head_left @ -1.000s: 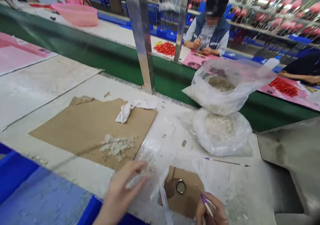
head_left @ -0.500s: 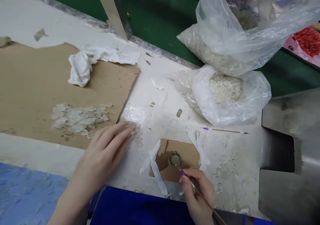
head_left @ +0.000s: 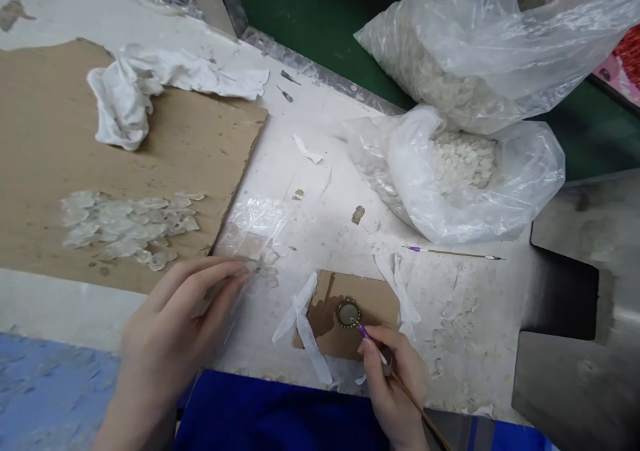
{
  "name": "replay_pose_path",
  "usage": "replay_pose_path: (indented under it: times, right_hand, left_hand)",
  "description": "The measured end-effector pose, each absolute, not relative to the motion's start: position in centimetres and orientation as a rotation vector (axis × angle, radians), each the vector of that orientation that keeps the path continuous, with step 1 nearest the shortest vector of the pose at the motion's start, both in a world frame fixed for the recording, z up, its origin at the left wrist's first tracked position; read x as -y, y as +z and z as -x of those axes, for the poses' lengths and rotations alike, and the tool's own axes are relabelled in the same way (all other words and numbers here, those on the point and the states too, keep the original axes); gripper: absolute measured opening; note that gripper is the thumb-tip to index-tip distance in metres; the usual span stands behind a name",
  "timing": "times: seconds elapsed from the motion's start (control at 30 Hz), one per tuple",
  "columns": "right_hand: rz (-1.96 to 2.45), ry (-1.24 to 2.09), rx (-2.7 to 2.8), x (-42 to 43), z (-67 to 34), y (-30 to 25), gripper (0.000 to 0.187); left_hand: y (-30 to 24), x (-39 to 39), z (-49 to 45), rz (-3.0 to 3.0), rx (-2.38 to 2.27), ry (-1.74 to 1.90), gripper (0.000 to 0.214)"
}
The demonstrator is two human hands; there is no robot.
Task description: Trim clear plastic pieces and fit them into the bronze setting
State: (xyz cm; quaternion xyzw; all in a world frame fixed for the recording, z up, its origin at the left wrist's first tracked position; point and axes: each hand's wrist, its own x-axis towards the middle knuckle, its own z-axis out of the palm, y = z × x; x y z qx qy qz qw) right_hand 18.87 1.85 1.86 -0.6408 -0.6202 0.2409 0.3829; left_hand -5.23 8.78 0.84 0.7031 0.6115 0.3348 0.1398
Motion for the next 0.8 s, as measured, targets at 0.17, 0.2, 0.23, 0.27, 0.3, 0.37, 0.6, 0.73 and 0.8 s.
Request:
replay_pose_path:
  times: [0.17, 0.2, 0.23, 0.27, 0.3, 0.37, 0.6, 0.73, 0.8]
  right_hand:
    - [1.640, 0.624, 1.595, -2.7, -18.8, 2.3, 0.012]
    - [1.640, 0.631, 1.589, -2.7, -18.8, 2.3, 0.012]
    - [1.637, 0.640, 1.579, -2.7, -18.9, 2.3, 0.012]
    - [1.631, 0.651, 1.566, -2.6, -18.9, 2.3, 0.012]
    - [1.625, 0.663, 1.547, -2.5, -19.0, 2.2, 0.011]
    - [1.611, 0.694, 1.490, -2.2, -19.2, 2.2, 0.011]
    - [1.487, 0.851, 1.217, -0.9, -18.3, 2.8, 0.013]
    - [1.323, 0.970, 1.085, -0.6, -17.4, 3.3, 0.014]
    - [1.305, 0.962, 1.084, -0.7, -17.3, 3.5, 0.014]
  left_hand:
    - [1.1, -7.8, 4.1, -2.063, -1.661, 1.002, 0.019]
    - [1.1, -7.6, 3.8, -2.060, -1.640, 1.029, 0.017]
    - [1.2, -7.4, 3.5, -2.033, -1.603, 1.043, 0.015]
    - [1.4, -7.3, 3.1, -1.984, -1.550, 1.059, 0.014]
    - [1.5, -7.2, 2.7, -1.917, -1.487, 1.067, 0.014]
    - [2.0, -7.0, 1.7, -1.765, -1.360, 1.074, 0.014]
    - [2.8, -6.4, -1.0, -1.260, -1.136, 1.076, 0.013]
    - [3.0, -6.4, -1.3, -1.223, -1.133, 1.095, 0.014]
    - [3.2, -6.6, -1.3, -1.243, -1.123, 1.077, 0.009]
